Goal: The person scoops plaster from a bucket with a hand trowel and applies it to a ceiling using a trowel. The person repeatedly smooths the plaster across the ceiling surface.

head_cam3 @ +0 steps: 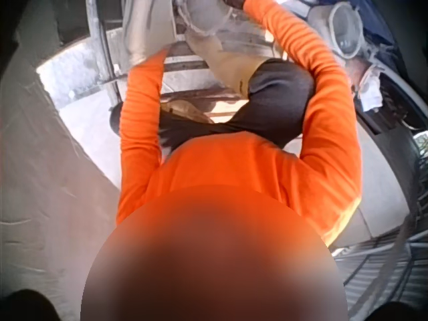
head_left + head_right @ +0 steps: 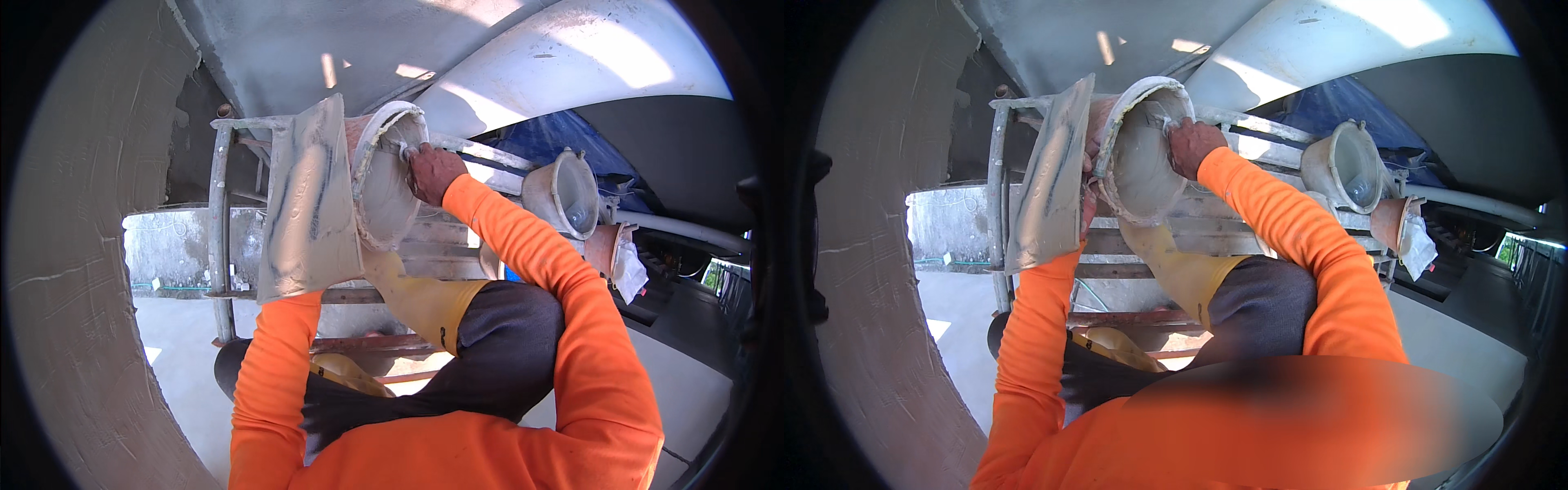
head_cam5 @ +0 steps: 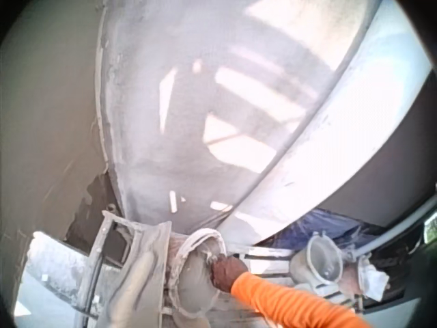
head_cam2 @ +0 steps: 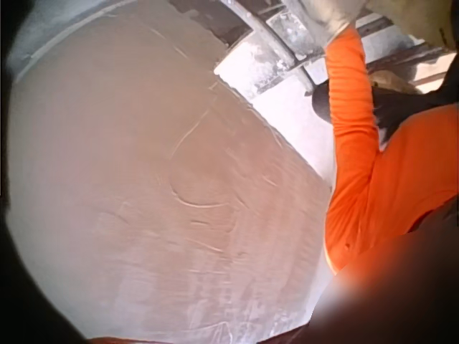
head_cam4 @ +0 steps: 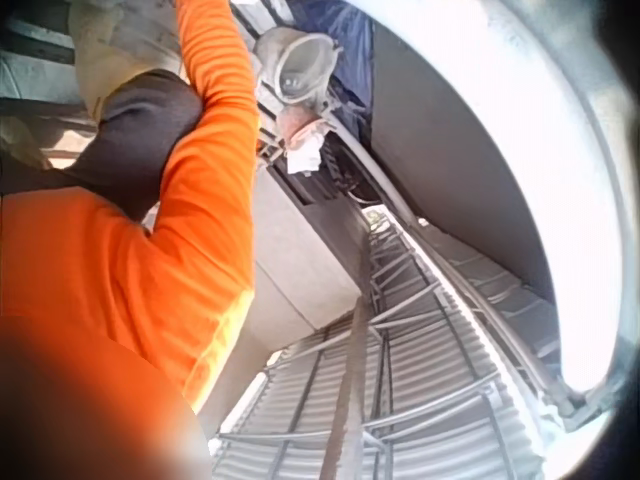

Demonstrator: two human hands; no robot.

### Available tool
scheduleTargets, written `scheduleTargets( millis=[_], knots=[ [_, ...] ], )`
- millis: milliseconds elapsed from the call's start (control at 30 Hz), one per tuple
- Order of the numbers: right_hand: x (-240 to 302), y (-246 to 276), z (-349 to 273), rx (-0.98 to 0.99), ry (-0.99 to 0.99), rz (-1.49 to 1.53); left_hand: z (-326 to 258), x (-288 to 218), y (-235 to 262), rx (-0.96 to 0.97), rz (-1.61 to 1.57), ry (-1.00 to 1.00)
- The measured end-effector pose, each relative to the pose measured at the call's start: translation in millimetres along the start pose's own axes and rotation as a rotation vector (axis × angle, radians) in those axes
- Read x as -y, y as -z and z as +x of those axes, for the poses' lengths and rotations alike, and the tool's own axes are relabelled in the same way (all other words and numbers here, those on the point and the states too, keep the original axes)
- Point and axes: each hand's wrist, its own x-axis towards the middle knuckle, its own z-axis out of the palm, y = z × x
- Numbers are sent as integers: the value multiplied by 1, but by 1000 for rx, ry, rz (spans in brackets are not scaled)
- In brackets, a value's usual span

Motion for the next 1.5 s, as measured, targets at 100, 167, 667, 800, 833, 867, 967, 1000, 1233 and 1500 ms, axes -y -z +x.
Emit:
scheduleTargets(
  millis=[100,167,667,800,833,867,967,1000,1233,1500],
  knots=[
    [-17,-7,-7,35,-72,85,9,10,-29,55,302,-103],
    [-30,-13,-11,130,-128,170,25,12,-37,128,-44,21],
    [-38,-51,5,177,82,728,32,-29,21,194,128,48],
    [-21,-30,30,384,87,986,21,-48,67,92,169,-3],
    [-20,-24,34,417,56,996,18,-50,78,62,169,-21],
    [-18,-19,37,451,23,1007,16,-53,89,31,164,-37],
    [-17,0,40,406,174,1030,10,-54,120,-55,136,-95],
    [-14,6,39,393,132,1040,8,-53,130,-79,115,-115],
    [10,92,3,275,86,1046,-15,-25,177,-152,-77,-257],
    [71,185,-72,-37,497,737,12,-6,74,-605,524,-439]
  ],
)
